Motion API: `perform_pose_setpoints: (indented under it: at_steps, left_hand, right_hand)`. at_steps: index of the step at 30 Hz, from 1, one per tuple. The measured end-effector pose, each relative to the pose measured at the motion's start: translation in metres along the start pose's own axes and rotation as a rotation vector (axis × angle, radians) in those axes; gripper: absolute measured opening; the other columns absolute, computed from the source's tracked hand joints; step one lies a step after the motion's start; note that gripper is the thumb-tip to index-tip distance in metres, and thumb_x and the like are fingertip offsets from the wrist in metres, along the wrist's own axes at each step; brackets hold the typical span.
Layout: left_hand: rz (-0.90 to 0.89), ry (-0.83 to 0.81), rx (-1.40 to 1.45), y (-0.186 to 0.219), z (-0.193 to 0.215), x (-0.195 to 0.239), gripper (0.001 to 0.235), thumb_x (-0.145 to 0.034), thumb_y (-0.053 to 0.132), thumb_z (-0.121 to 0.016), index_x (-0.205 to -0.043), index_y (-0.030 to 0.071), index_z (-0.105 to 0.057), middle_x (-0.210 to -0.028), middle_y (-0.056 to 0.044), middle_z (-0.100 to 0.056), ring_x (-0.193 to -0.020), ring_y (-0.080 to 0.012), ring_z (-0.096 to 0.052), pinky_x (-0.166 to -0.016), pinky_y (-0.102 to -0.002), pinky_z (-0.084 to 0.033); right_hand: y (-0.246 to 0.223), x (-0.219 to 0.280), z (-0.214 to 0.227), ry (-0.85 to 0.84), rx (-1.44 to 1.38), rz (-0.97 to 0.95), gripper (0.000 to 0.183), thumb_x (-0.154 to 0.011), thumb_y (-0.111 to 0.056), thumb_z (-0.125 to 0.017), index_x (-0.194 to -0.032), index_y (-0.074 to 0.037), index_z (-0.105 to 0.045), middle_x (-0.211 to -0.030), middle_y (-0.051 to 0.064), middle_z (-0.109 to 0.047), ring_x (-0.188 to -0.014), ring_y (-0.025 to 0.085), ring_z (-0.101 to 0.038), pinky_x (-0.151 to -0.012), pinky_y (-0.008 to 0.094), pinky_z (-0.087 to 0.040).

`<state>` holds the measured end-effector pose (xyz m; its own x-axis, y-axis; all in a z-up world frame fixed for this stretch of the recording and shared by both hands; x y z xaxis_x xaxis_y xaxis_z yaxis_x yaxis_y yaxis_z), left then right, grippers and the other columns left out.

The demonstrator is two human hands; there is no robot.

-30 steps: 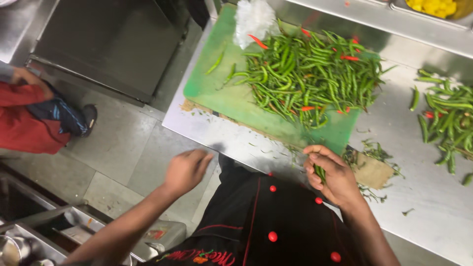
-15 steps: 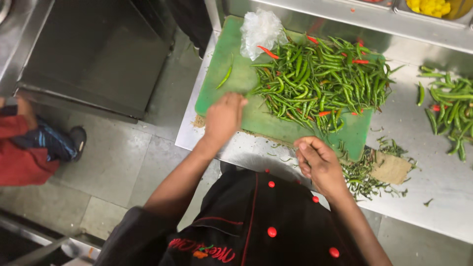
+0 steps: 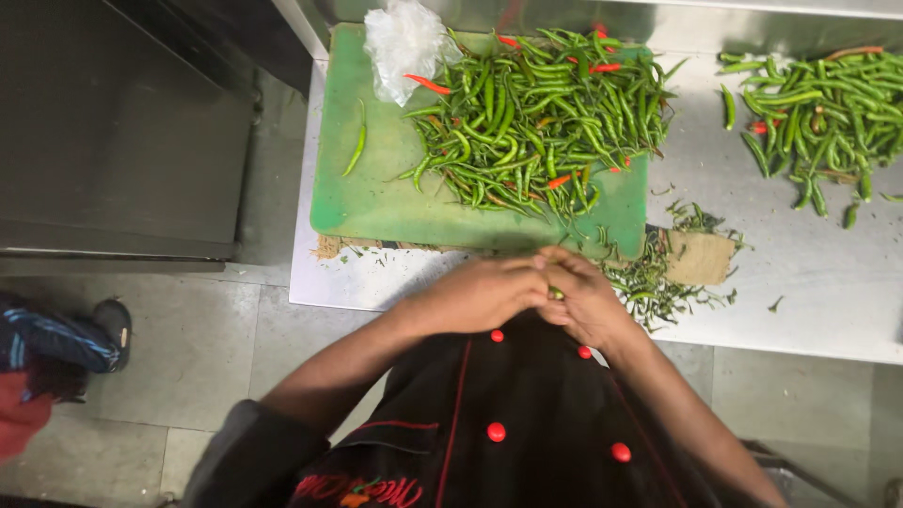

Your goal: The person repeatedly picks green chilies from a pile on a green cutting board, removes the stems by hand, and places the trimmed chilies onto a stainless steel counter. The process continues throughout the clip with a steady accumulation of trimmed chilies.

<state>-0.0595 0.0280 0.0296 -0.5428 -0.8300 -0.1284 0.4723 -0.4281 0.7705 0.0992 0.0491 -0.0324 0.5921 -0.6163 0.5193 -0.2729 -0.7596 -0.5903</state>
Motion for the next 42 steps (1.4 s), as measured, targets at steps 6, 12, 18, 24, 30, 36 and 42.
perform_pose_setpoints:
  at_steps: [6, 12, 18, 24, 30, 36, 42]
  left_hand:
    - [0.538, 0.859, -0.606, -0.096, 0.123, 0.037, 0.028, -0.096, 0.011, -0.068, -0.121, -0.001, -0.065, -0.117, -0.022, -0.061, -0.107, -0.0416, -0.060, -0.089, -0.049, -0.050]
    - [0.575, 0.849, -0.504, -0.137, 0.145, 0.038, 0.007, -0.093, 0.010, -0.071, -0.099, 0.005, -0.071, -0.102, -0.013, -0.071, -0.083, -0.0339, -0.068, -0.074, -0.045, -0.054]
    - [0.409, 0.616, 1.058, -0.049, 0.014, 0.009, 0.007, -0.093, 0.005, -0.072, -0.096, 0.006, -0.066, -0.085, -0.003, -0.068, -0.067, -0.0115, -0.066, -0.059, -0.028, -0.056]
    - [0.558, 0.465, 1.304, -0.026, -0.026, -0.012, 0.019, -0.101, 0.016, -0.076, -0.090, 0.004, -0.065, -0.068, -0.002, -0.058, -0.050, -0.0065, -0.051, -0.041, -0.022, -0.035]
    - [-0.111, 0.582, -0.247, 0.017, 0.002, -0.024, 0.009, -0.101, 0.013, -0.069, -0.100, 0.005, -0.066, -0.099, -0.010, -0.066, -0.077, -0.0266, -0.067, -0.066, -0.036, -0.055]
    - [-0.085, 0.467, -0.459, 0.010, 0.007, -0.065, 0.033, -0.089, 0.004, -0.066, -0.121, 0.006, -0.067, -0.120, -0.010, -0.062, -0.098, -0.0290, -0.069, -0.083, -0.038, -0.058]
    - [-0.332, 0.033, -0.676, 0.002, 0.000, -0.128, 0.044, -0.075, 0.011, -0.061, -0.118, 0.015, -0.071, -0.124, -0.007, -0.060, -0.113, -0.0281, -0.060, -0.087, -0.042, -0.055]
  right_hand:
    - [-0.033, 0.018, 0.021, 0.053, -0.089, 0.176, 0.023, -0.101, -0.016, -0.059, -0.121, -0.005, -0.059, -0.075, 0.004, -0.051, -0.052, 0.011, -0.044, -0.045, 0.024, -0.035]
    - [-0.040, 0.016, 0.025, -0.024, -0.056, 0.104, 0.018, -0.091, -0.008, -0.054, -0.109, -0.006, -0.056, -0.083, 0.009, -0.059, -0.060, 0.017, -0.052, -0.051, 0.028, -0.043]
    - [-0.048, 0.019, -0.003, 0.041, 0.927, 0.606, 0.021, -0.097, -0.015, -0.067, -0.114, -0.004, -0.061, -0.095, 0.003, -0.064, -0.082, 0.009, -0.059, -0.068, 0.026, -0.051]
    - [-0.058, 0.017, -0.023, -0.155, 0.917, 0.496, 0.019, -0.100, -0.021, -0.068, -0.107, -0.004, -0.063, -0.087, 0.000, -0.072, -0.079, 0.006, -0.065, -0.069, 0.023, -0.052]
    - [-0.045, 0.026, -0.007, -0.086, 0.117, -0.130, 0.015, -0.102, -0.015, -0.060, -0.108, -0.002, -0.061, -0.070, 0.005, -0.062, -0.043, 0.003, -0.038, -0.036, 0.023, -0.026]
    - [-0.052, 0.028, 0.023, 0.122, 0.513, 0.226, 0.017, -0.101, -0.015, -0.055, -0.112, -0.004, -0.059, -0.070, 0.006, -0.065, -0.041, 0.006, -0.041, -0.036, 0.024, -0.030]
    - [-0.070, 0.032, 0.081, 0.343, 0.433, 0.471, 0.027, -0.101, -0.009, -0.062, -0.127, -0.006, -0.057, -0.094, 0.004, -0.065, -0.076, 0.011, -0.061, -0.061, 0.027, -0.048]
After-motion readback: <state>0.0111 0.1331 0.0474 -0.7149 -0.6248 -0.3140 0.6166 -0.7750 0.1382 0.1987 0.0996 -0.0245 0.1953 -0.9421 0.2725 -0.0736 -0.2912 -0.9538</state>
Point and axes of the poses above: each hand's wrist, its own x-axis away from the middle knuckle, its own z-axis out of the back of the hand, y = z × x, the point moved 5 cm from there along -x, towards the middle knuckle
